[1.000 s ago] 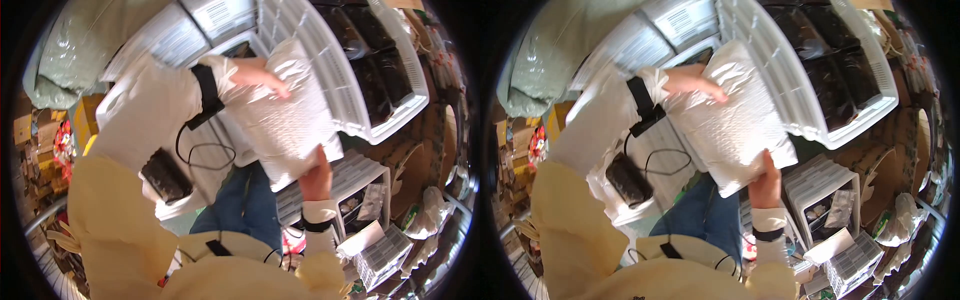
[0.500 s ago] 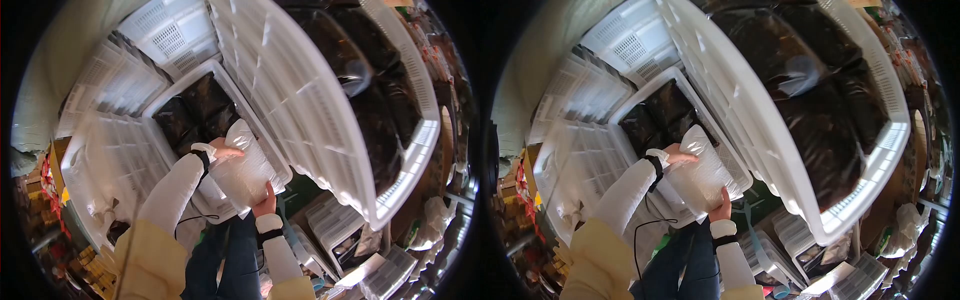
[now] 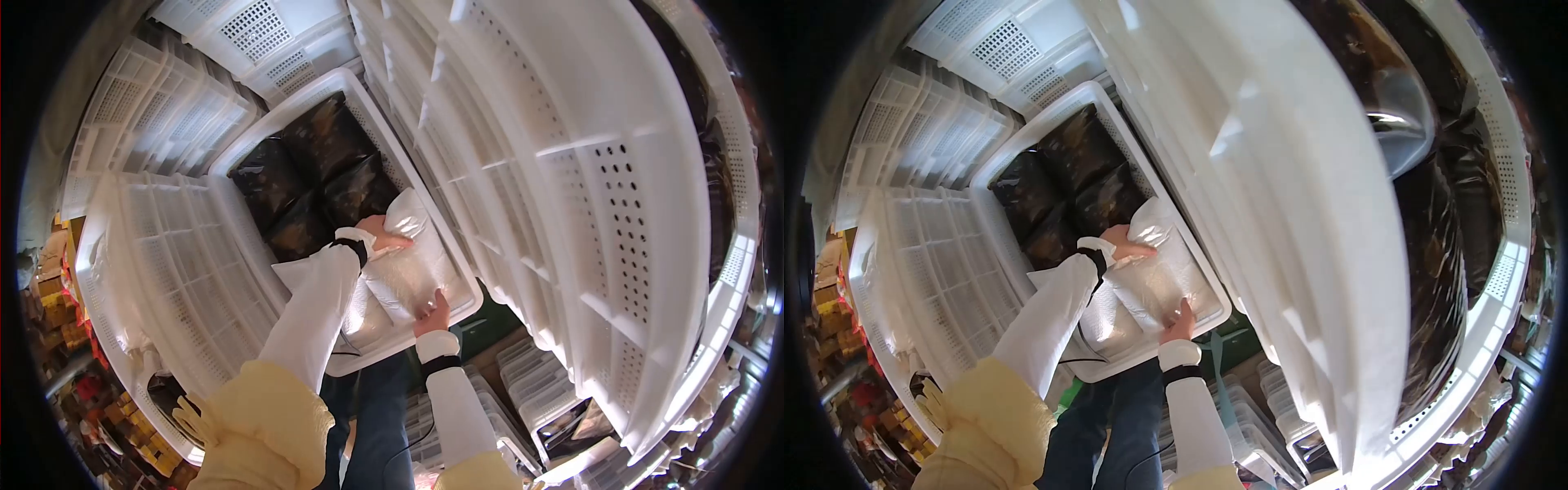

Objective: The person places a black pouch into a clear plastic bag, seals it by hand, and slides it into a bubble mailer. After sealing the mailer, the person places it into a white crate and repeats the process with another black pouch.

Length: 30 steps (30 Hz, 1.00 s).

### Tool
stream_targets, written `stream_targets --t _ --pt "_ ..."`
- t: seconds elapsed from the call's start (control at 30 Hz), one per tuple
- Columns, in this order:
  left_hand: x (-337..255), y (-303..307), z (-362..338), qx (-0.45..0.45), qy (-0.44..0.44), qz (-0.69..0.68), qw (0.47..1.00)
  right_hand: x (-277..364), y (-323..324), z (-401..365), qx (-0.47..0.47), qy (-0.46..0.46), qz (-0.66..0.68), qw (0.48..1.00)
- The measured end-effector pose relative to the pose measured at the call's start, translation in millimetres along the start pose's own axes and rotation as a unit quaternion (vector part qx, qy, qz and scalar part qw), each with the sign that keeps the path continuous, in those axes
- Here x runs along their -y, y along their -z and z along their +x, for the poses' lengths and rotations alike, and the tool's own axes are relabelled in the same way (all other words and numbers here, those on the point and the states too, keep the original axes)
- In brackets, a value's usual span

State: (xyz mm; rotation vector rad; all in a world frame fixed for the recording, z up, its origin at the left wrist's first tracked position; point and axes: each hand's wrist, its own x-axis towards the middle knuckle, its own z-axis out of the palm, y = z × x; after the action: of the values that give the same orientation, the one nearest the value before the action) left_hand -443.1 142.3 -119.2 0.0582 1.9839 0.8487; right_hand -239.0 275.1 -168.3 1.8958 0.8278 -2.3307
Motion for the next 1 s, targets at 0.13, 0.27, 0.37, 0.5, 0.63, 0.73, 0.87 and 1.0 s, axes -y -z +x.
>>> stream_targets --t 0.13,0.27,0.37,0.5,0.63,0.73,0.87,1.0 --pt "4 -12 -7 -0.014 0.010 -0.003 1.000 -14 17 -8 0.113 0.224 -0.363 0.898" --pt "32 -26 -14 -0.154 -0.050 -0.029 0.986 23 -35 -69 0.049 0.312 -0.464 0.828" --pt "39 -29 -37 -0.233 -0.051 0.006 0.971 32 -44 -68 0.081 0.379 -0.599 0.700" --pt "31 -43 -38 -0.240 -0.026 0.087 0.967 23 -40 -44 0.127 0.368 -0.644 0.659" --pt "36 -45 -36 -0.252 -0.041 0.054 0.965 22 -45 -47 0.104 0.350 -0.660 0.656" --pt "40 -12 -45 -0.281 -0.041 -0.105 0.953 23 -50 -46 0.082 0.389 -0.645 0.653" --pt "116 38 -44 -0.492 0.033 0.007 0.870 24 -86 -69 0.165 0.532 -0.576 0.598" --pt "182 40 -43 -0.588 0.226 -0.067 0.774 -8 -135 -72 0.285 0.544 -0.529 0.585"
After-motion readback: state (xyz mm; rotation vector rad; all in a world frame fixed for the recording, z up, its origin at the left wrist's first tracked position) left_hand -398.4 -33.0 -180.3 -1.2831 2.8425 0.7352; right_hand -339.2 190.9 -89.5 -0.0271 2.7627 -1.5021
